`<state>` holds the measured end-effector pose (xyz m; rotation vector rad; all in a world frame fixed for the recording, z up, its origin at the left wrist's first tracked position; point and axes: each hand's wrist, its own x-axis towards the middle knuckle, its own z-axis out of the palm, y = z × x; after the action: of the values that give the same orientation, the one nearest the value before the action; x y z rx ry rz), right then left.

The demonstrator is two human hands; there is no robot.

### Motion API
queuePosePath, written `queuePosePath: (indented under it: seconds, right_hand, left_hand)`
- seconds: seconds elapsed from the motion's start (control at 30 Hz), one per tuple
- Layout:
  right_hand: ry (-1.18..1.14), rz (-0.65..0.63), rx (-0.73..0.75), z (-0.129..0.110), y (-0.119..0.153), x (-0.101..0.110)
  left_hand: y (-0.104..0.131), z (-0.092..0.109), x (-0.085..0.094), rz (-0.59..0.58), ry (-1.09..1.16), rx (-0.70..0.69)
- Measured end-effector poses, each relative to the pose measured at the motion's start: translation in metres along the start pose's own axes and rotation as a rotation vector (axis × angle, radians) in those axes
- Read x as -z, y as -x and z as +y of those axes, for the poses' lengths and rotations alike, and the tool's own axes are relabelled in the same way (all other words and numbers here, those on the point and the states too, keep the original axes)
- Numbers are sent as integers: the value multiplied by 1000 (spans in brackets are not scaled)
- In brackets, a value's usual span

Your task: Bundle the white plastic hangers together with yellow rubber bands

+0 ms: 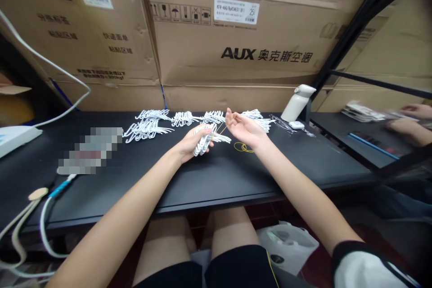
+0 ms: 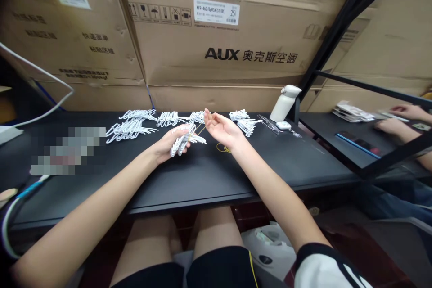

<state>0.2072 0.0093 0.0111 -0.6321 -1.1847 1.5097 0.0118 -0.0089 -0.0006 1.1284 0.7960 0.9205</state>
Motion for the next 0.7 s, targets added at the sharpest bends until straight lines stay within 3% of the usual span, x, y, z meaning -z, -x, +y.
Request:
queuePosePath:
  seconds: [0.1, 0.17, 0.3, 0.43, 0.57, 0.63, 0.7]
  right_hand:
    - [3, 29, 71, 5, 0, -6]
    - [129, 71, 150, 9, 3, -12]
    - [417, 272, 385, 21, 8, -22]
    - [520, 373, 367, 28, 7, -22]
    - [471, 187, 188, 28, 6, -19]
    - [475, 66, 154, 27, 8, -20]
    - [558, -20, 171, 27, 9, -20]
  left_hand:
    - [-2, -1, 0, 48, 1, -45]
    - [-2, -2, -1, 38, -14, -69]
    - [1, -2, -3, 0, -81, -99]
    - [2, -4, -3, -55, -175, -124]
    - [1, -8, 2, -79, -407, -287]
    - [-1, -11, 5, -39, -576, -434]
    - [-4, -15, 8, -25, -662, -482]
